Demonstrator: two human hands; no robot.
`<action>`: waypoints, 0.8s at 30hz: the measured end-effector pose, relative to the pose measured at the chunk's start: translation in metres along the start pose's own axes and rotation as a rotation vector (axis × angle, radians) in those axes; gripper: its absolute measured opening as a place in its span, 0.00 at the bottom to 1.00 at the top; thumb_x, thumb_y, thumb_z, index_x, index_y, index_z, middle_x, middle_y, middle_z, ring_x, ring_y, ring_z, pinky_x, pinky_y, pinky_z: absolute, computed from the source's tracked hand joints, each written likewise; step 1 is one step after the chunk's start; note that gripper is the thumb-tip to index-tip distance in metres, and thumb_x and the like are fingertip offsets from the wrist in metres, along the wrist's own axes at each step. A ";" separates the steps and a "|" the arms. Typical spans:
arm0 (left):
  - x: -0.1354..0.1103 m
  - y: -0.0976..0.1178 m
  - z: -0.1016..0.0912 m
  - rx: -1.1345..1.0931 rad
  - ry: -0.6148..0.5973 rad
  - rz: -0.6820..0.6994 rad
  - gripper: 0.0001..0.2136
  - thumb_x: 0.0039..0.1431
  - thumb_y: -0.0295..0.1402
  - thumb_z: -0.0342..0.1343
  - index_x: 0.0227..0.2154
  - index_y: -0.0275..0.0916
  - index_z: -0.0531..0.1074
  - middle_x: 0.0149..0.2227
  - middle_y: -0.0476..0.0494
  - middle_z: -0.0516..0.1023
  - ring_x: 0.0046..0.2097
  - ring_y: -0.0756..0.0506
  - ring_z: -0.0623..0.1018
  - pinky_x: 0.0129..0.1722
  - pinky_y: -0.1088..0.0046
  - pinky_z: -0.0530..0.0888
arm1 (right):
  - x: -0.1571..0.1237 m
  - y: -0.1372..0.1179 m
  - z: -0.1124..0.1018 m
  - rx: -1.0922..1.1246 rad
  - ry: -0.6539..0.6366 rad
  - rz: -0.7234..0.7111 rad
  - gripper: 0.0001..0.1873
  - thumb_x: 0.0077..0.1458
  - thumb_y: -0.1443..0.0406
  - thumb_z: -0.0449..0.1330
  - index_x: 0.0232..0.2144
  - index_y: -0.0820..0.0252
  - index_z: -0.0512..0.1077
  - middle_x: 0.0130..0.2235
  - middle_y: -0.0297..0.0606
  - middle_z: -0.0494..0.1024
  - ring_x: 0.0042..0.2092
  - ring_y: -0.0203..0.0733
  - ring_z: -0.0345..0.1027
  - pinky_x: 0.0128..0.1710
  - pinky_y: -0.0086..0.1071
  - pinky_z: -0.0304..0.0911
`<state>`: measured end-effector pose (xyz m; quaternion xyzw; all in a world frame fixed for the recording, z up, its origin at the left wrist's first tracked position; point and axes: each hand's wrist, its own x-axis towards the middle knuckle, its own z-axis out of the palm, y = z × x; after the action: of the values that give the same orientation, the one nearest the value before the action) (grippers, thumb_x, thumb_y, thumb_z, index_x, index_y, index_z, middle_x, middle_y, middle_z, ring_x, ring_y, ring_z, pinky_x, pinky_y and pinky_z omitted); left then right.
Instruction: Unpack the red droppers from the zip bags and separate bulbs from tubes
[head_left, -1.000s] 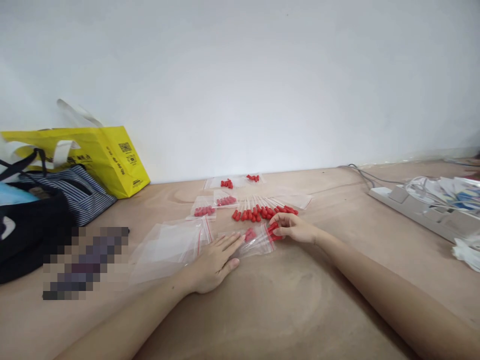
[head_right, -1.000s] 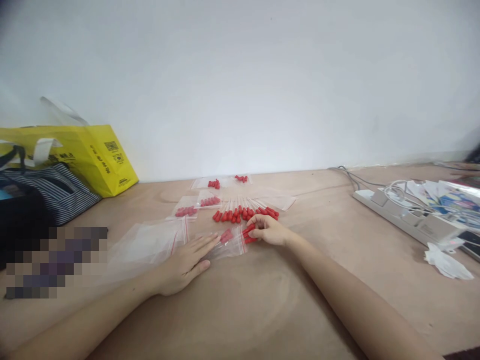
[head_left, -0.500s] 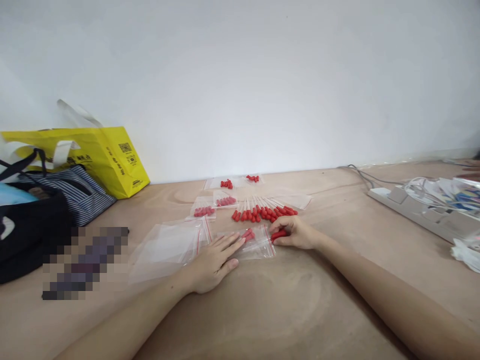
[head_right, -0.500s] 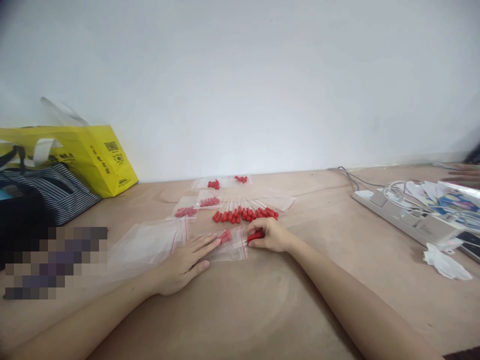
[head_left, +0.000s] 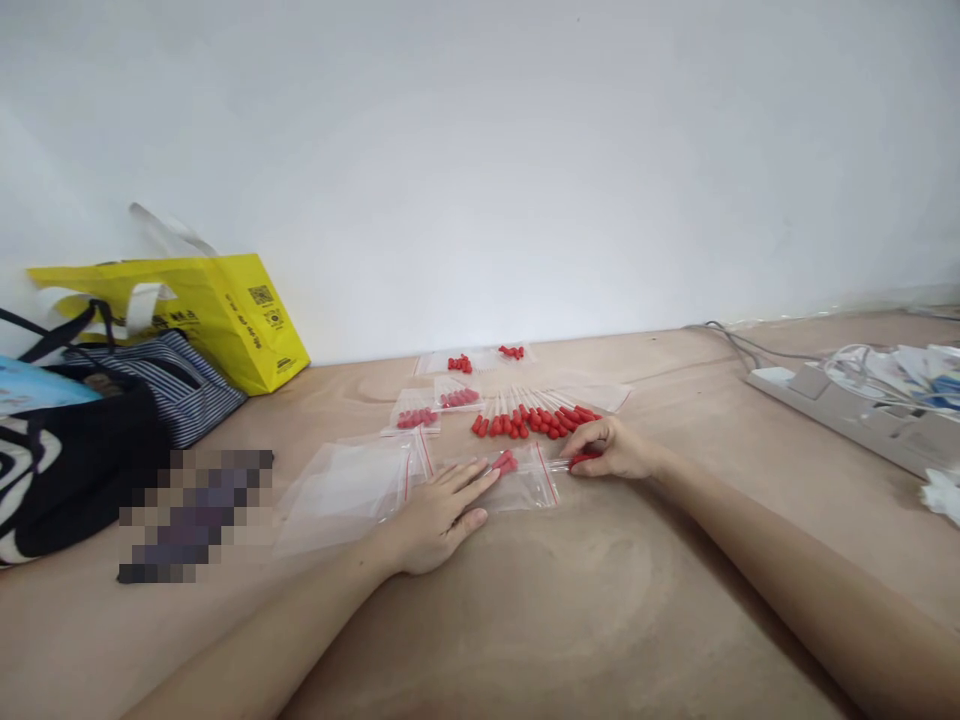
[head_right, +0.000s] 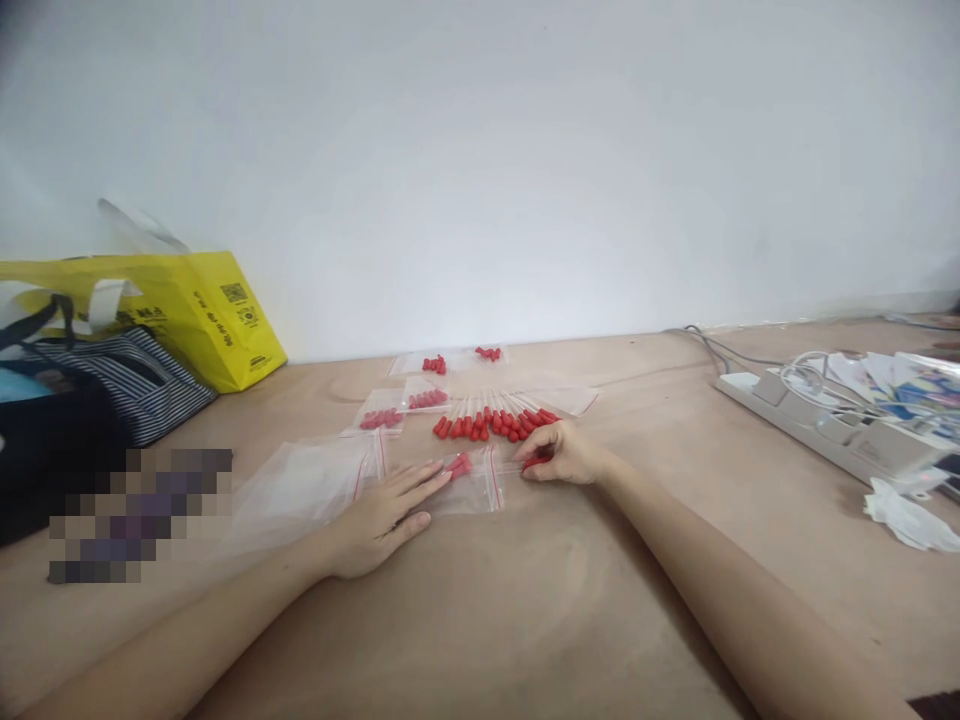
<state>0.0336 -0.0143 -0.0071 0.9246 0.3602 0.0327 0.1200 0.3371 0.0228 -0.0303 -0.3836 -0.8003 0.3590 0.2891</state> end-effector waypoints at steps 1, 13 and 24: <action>0.000 0.000 0.000 -0.004 0.003 0.001 0.22 0.62 0.41 0.36 0.58 0.47 0.46 0.62 0.47 0.47 0.61 0.43 0.50 0.58 0.56 0.50 | 0.000 0.001 -0.002 -0.009 0.000 -0.001 0.15 0.40 0.61 0.64 0.34 0.61 0.74 0.35 0.37 0.75 0.36 0.37 0.68 0.38 0.30 0.63; 0.000 -0.003 0.000 -0.014 0.025 0.012 0.21 0.61 0.40 0.38 0.58 0.48 0.47 0.61 0.49 0.49 0.61 0.44 0.52 0.58 0.57 0.52 | -0.006 -0.012 -0.013 -0.207 -0.055 -0.022 0.12 0.40 0.64 0.62 0.32 0.57 0.76 0.31 0.34 0.74 0.32 0.36 0.66 0.33 0.28 0.61; 0.000 -0.002 0.000 -0.040 0.037 0.014 0.21 0.61 0.40 0.38 0.57 0.49 0.49 0.61 0.48 0.49 0.60 0.43 0.53 0.57 0.56 0.52 | -0.013 -0.002 -0.035 0.075 0.172 0.171 0.18 0.42 0.59 0.60 0.36 0.63 0.75 0.19 0.32 0.71 0.20 0.31 0.60 0.21 0.26 0.58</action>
<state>0.0319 -0.0127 -0.0074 0.9237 0.3551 0.0579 0.1313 0.3686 0.0232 -0.0109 -0.4687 -0.7229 0.3778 0.3391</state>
